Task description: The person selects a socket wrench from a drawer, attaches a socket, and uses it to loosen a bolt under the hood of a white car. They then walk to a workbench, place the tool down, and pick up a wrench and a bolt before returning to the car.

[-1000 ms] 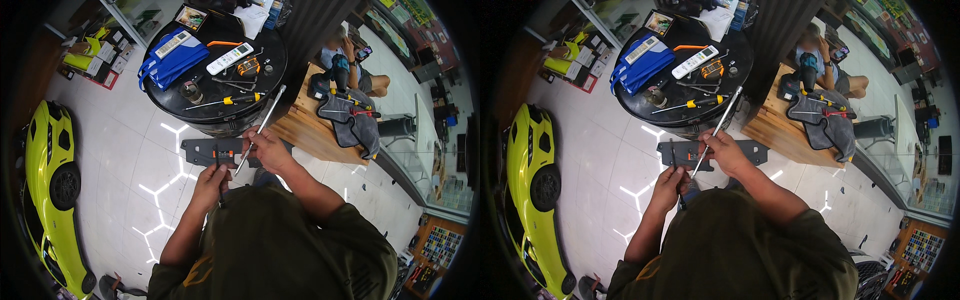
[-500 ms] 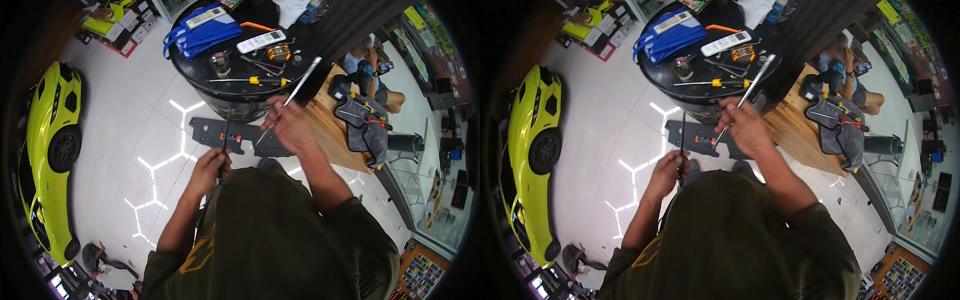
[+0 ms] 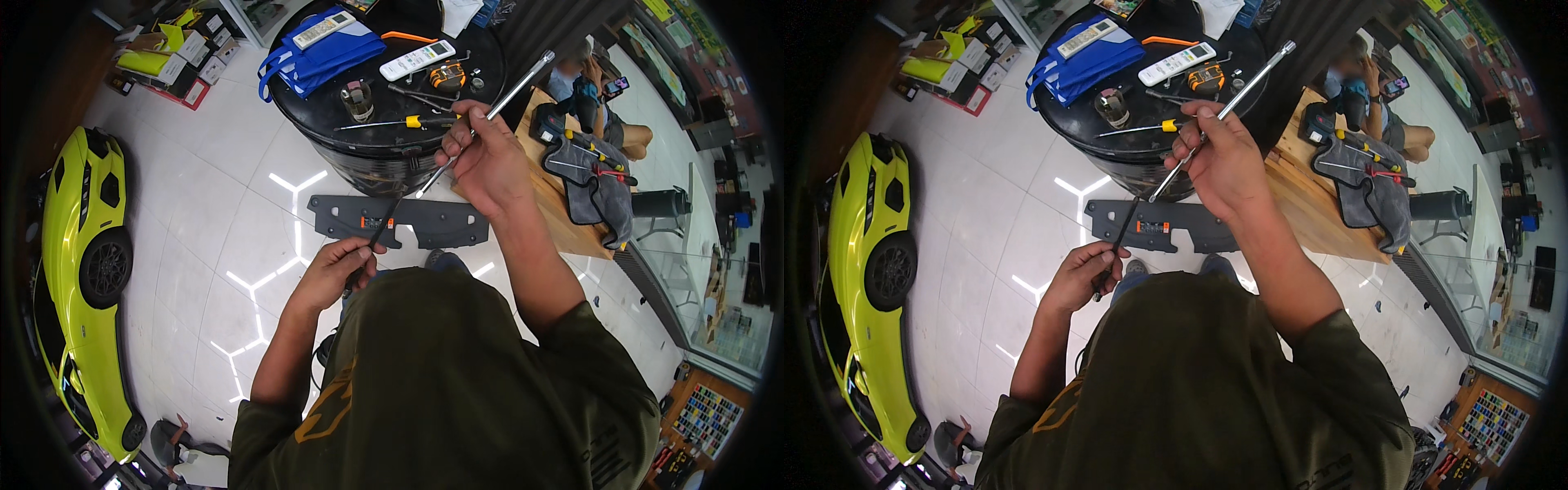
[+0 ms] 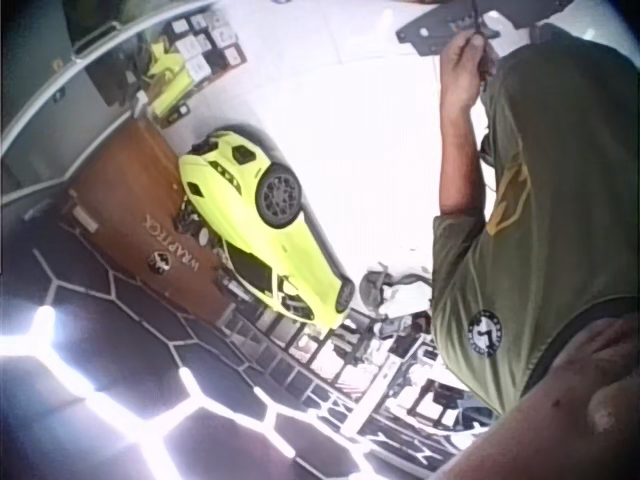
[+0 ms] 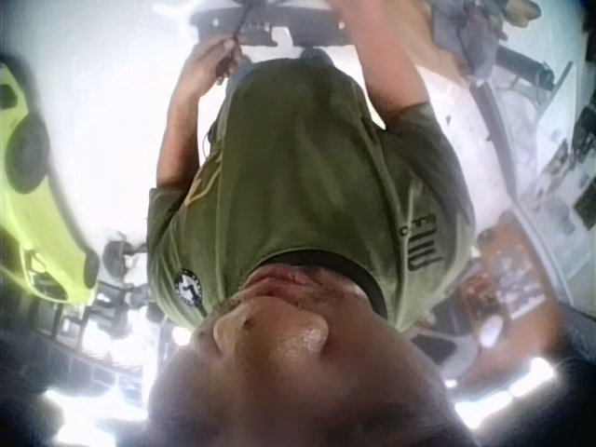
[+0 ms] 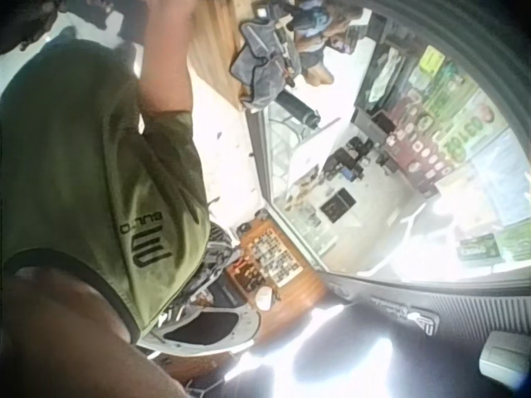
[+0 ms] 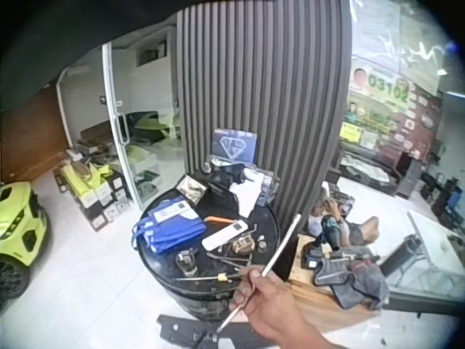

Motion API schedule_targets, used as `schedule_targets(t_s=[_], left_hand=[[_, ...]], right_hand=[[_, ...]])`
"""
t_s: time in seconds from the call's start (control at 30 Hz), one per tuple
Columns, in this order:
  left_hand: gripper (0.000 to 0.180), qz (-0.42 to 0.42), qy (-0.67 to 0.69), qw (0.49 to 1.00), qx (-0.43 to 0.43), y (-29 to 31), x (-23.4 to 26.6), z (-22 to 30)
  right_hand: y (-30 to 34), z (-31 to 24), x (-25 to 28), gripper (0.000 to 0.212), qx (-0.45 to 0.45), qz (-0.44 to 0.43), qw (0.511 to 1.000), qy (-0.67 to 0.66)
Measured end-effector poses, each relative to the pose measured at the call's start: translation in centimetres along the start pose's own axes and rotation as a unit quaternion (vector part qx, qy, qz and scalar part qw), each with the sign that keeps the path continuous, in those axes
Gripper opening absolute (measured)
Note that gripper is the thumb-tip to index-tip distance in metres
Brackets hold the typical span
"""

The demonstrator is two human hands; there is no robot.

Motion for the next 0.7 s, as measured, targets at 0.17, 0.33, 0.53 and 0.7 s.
schedule_targets(t_s=[0.17,0.33,0.53,0.7], left_hand=[[0.026,-0.063,0.043,0.997,0.015,0.1,0.2,-1.4],[0.03,-0.099,0.21,0.972,-0.023,0.0,0.3,0.0],[0.031,-0.058,0.241,0.969,-0.017,-0.2,0.4,-0.2],[0.03,-0.093,0.247,0.964,-0.037,-0.2,0.1,-0.3]], right_hand=[[0.3,0.7,-0.7,0.02,0.01,0.004,0.999,0.031],[1.5,1.5,-0.2,0.018,-0.005,0.006,1.0,0.024],[2.3,2.5,0.3,0.018,-0.024,0.005,0.999,0.029],[2.9,2.8,0.4,0.016,-0.037,0.015,0.999,0.025]])
Point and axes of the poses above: each hand's wrist, its own y-axis away from the middle knuckle, its own x-axis out of the back of the hand, z = x × y, the point moved 7 cm from there along -y, towards the middle knuckle, and after that the axes turned 9 degrees about x, right-handed, at the moved point
